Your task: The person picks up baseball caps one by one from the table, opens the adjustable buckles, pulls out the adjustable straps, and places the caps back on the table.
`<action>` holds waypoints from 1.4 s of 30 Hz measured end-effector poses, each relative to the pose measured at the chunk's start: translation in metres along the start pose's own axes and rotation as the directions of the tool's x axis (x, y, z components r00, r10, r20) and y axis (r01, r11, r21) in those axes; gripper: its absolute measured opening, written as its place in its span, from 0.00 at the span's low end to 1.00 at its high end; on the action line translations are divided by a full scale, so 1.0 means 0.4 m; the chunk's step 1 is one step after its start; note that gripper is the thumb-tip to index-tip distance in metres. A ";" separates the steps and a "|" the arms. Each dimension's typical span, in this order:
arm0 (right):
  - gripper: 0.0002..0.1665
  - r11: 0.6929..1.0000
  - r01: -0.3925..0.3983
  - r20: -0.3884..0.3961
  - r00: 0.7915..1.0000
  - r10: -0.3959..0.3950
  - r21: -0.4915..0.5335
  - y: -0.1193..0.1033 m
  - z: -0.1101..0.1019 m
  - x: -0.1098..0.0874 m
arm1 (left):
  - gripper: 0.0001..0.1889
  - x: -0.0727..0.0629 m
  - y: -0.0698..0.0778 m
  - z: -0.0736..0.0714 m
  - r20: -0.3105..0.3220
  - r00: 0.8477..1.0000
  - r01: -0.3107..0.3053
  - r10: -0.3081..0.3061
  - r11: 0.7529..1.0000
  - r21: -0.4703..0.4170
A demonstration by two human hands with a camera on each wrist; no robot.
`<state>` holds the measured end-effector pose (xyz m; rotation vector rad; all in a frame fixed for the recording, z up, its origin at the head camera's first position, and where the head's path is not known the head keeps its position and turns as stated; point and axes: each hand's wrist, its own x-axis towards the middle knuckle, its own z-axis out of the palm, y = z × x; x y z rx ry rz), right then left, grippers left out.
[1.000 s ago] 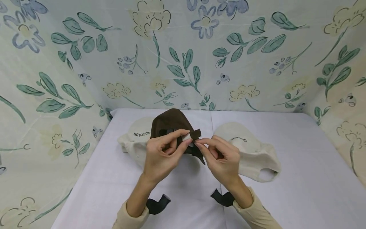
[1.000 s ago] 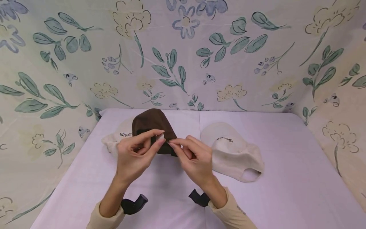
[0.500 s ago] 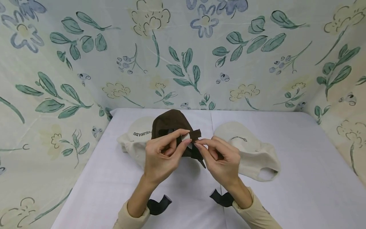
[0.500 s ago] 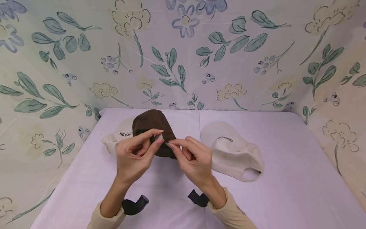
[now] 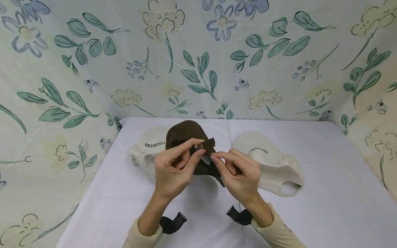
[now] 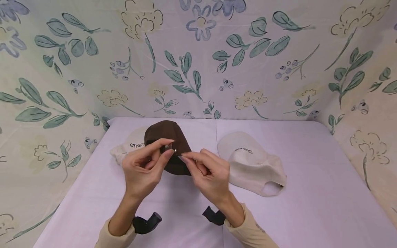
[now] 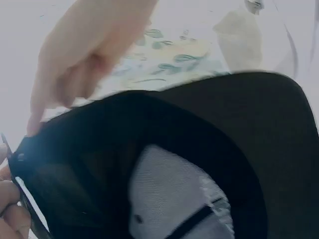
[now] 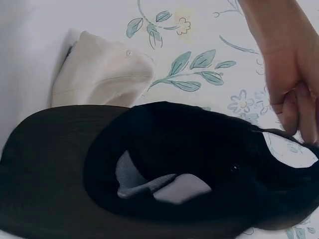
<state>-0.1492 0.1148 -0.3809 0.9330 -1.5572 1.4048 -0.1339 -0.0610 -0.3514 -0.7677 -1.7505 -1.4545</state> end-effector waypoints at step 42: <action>0.10 0.991 -0.128 -0.104 0.987 0.123 -0.045 0.009 -0.010 0.005 | 0.18 0.005 -0.008 -0.011 0.010 0.999 0.046 -0.046 0.999 -0.015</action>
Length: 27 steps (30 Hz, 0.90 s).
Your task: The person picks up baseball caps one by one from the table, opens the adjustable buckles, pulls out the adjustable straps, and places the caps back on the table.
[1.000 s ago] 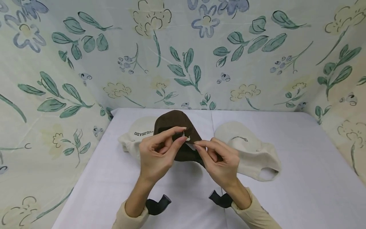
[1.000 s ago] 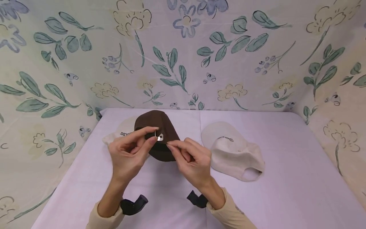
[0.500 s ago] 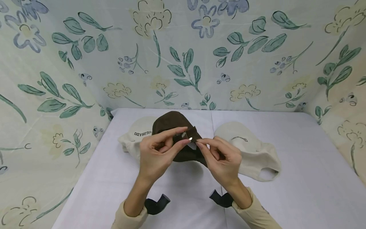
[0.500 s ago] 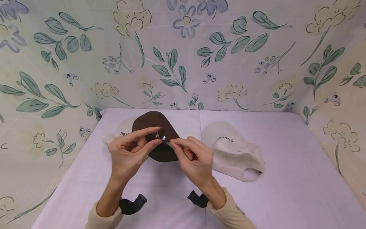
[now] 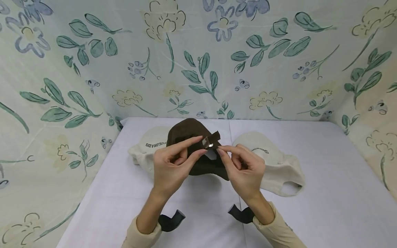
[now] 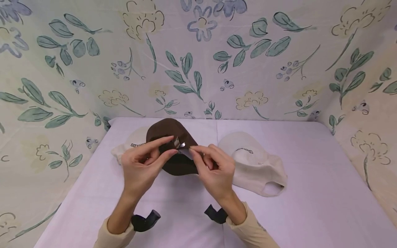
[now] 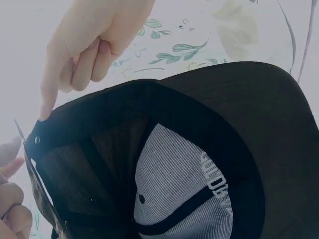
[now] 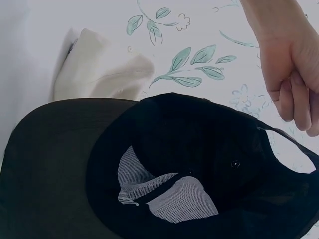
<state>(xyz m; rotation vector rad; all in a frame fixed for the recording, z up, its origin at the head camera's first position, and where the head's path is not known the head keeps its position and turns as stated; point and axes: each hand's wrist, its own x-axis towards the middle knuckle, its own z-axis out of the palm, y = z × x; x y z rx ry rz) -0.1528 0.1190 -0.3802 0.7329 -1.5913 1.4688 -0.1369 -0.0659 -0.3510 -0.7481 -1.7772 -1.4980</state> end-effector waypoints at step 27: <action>0.10 0.998 -0.056 -0.010 0.998 0.055 -0.019 0.002 -0.006 0.005 | 0.16 -0.005 0.000 0.006 -0.021 0.951 0.298 -0.309 0.930 -0.217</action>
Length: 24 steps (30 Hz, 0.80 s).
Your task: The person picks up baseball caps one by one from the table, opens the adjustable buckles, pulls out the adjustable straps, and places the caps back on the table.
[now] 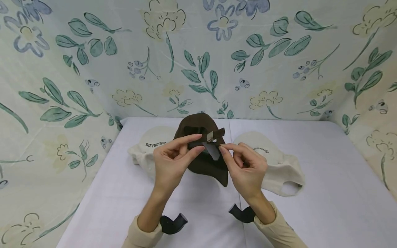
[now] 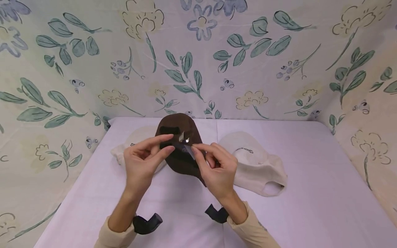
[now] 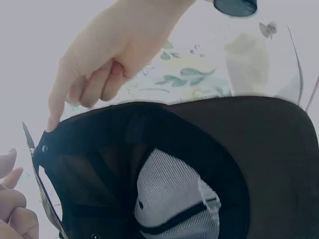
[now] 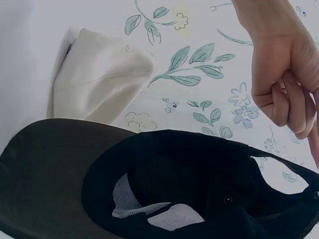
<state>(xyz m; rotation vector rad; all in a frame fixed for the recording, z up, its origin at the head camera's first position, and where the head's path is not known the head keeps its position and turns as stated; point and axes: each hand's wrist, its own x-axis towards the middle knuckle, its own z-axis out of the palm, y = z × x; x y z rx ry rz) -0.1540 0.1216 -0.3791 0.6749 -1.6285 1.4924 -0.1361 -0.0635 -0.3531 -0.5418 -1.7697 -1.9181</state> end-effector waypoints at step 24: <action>0.09 0.997 0.014 0.022 1.000 -0.015 0.074 0.003 0.003 -0.003 | 0.16 0.005 -0.041 0.001 -0.012 0.997 -0.074 0.076 0.993 0.091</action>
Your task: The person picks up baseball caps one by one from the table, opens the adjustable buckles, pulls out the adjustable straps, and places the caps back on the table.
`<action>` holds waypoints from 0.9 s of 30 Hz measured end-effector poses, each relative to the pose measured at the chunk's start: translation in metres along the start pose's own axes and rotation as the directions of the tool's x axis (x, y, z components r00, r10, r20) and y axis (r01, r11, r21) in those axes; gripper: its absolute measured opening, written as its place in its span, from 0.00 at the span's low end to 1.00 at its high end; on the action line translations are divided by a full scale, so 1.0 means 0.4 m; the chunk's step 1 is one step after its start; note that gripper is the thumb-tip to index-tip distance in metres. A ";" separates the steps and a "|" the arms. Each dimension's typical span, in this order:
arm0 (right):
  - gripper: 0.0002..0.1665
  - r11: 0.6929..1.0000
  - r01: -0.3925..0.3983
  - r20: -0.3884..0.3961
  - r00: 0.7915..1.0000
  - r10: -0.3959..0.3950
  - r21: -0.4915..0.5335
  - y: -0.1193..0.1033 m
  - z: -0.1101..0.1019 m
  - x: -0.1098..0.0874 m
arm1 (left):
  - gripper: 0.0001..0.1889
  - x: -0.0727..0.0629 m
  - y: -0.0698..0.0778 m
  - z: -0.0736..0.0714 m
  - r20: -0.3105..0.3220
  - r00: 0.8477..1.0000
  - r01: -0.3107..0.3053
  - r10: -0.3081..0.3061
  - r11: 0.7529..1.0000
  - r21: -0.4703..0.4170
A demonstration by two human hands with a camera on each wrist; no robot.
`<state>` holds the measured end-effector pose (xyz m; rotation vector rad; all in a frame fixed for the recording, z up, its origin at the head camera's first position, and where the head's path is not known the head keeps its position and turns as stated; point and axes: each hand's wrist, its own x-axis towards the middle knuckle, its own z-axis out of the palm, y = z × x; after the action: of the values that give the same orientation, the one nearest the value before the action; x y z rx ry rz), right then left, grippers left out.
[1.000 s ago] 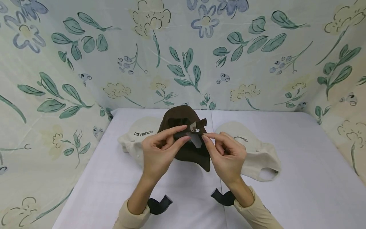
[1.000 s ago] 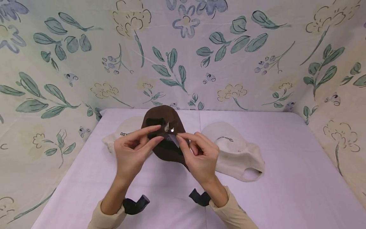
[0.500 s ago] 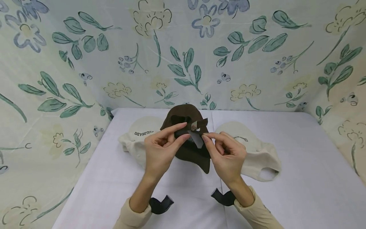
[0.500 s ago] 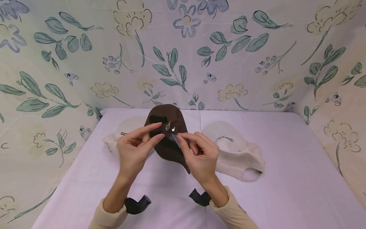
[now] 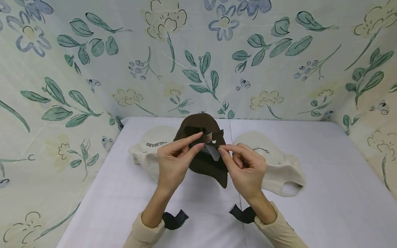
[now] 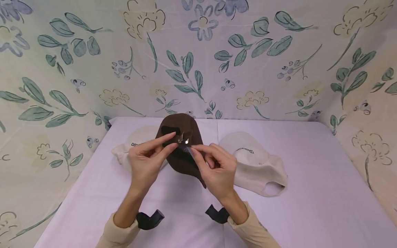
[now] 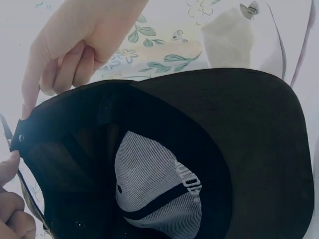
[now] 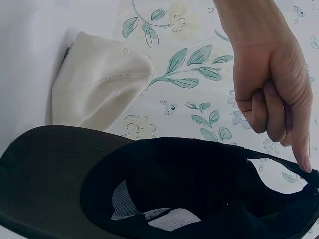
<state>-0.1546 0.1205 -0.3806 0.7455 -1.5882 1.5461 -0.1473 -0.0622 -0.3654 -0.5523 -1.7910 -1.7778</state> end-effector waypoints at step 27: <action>0.09 1.000 -0.009 0.073 0.997 0.006 0.030 -0.001 0.002 -0.002 | 0.13 0.005 -0.024 0.002 -0.013 0.971 -0.237 0.239 0.968 0.077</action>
<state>-0.1539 0.1197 -0.3811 0.8219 -1.6257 1.5672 -0.1550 -0.0619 -0.3716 -0.6833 -1.6899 -1.5428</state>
